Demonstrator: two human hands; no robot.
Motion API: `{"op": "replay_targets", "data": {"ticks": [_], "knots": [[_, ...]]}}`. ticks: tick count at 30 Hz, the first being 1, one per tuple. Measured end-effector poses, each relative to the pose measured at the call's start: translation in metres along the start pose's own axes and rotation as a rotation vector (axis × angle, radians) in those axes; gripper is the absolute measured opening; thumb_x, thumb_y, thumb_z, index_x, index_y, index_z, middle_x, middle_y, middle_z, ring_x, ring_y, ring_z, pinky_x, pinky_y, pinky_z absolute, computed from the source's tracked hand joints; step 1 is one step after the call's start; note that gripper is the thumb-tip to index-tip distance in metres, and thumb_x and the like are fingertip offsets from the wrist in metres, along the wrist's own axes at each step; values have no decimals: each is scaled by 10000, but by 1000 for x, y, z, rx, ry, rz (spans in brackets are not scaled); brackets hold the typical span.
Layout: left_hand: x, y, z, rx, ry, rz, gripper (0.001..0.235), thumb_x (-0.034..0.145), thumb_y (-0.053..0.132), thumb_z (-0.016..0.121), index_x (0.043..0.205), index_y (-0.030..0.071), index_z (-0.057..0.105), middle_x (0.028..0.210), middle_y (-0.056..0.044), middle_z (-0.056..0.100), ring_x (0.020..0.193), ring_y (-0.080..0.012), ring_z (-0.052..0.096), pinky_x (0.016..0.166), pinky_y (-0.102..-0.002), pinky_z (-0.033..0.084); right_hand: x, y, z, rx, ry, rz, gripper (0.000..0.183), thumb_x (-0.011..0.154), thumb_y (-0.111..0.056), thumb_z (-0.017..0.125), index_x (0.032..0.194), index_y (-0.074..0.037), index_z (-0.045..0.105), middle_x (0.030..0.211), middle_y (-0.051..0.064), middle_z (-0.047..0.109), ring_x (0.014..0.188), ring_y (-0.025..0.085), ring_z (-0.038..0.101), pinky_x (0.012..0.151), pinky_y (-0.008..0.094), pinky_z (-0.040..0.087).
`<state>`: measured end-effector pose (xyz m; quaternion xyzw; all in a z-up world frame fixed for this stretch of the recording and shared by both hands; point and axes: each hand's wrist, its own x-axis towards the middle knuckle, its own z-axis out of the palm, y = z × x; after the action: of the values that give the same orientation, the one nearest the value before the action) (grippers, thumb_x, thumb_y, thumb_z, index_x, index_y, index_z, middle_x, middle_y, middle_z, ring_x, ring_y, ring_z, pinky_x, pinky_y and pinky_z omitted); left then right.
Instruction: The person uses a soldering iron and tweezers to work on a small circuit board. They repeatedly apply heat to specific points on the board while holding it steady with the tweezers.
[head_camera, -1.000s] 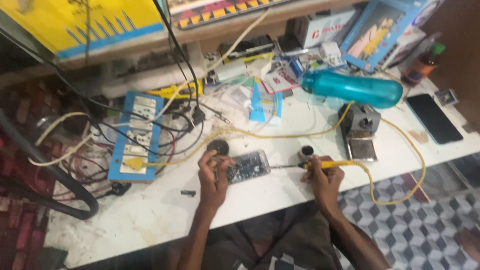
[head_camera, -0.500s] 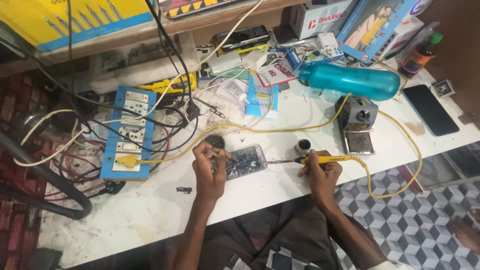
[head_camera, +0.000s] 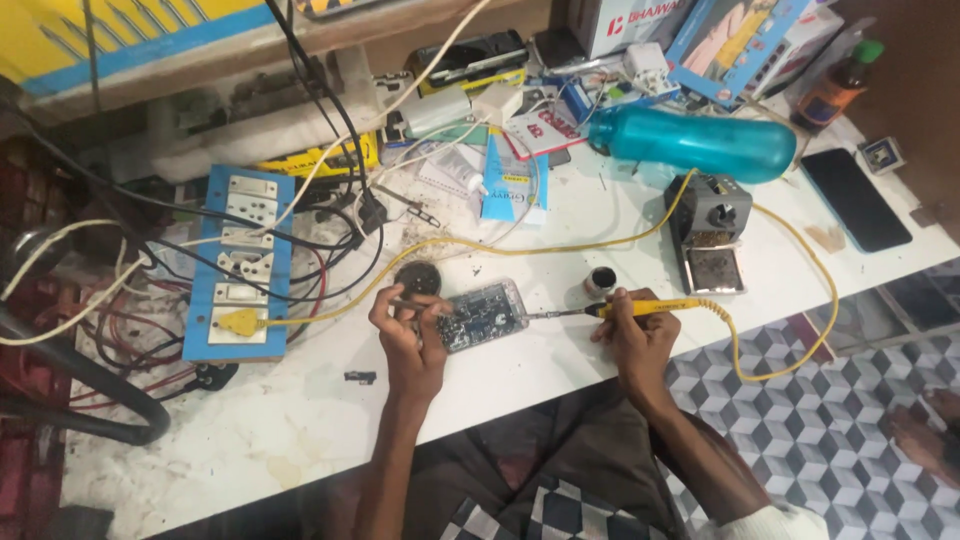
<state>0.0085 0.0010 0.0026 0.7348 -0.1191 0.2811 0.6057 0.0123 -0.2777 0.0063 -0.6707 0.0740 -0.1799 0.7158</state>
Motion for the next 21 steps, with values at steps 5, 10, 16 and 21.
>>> {"op": "replay_targets", "data": {"ticks": [5, 10, 16, 21], "knots": [[0, 0, 3, 9, 13, 34, 426, 1070, -10, 502, 1385, 52, 222, 972, -147, 682, 895, -219, 687, 911, -373, 545, 2, 0, -1, -21, -24, -14, 266, 1064, -169, 584, 911, 45, 621, 686, 102, 637, 524, 161, 638, 479, 263, 474], [-3, 0, 2, 66, 16, 36, 423, 1067, -23, 497, 1368, 57, 211, 980, -144, 683, 913, -225, 690, 949, -386, 528, 3, 0, 0, -28, -25, -11, 266, 1069, -165, 582, 911, 47, 615, 677, 103, 638, 525, 169, 638, 483, 269, 465], [-6, -4, 4, 78, 16, 50, 438, 1060, -42, 495, 1372, 53, 203, 999, -153, 671, 926, -238, 687, 988, -401, 519, 3, 0, -1, 7, -19, 27, 272, 1066, -168, 575, 895, 41, 610, 649, 109, 620, 496, 175, 621, 477, 273, 488], [-10, -9, 7, 146, 8, 88, 464, 1053, -48, 509, 1379, 31, 188, 989, -152, 672, 923, -241, 694, 950, -383, 535, 6, 1, -3, 44, -18, 42, 325, 1103, -200, 543, 906, 50, 610, 661, 102, 615, 498, 178, 614, 470, 266, 446]]}}
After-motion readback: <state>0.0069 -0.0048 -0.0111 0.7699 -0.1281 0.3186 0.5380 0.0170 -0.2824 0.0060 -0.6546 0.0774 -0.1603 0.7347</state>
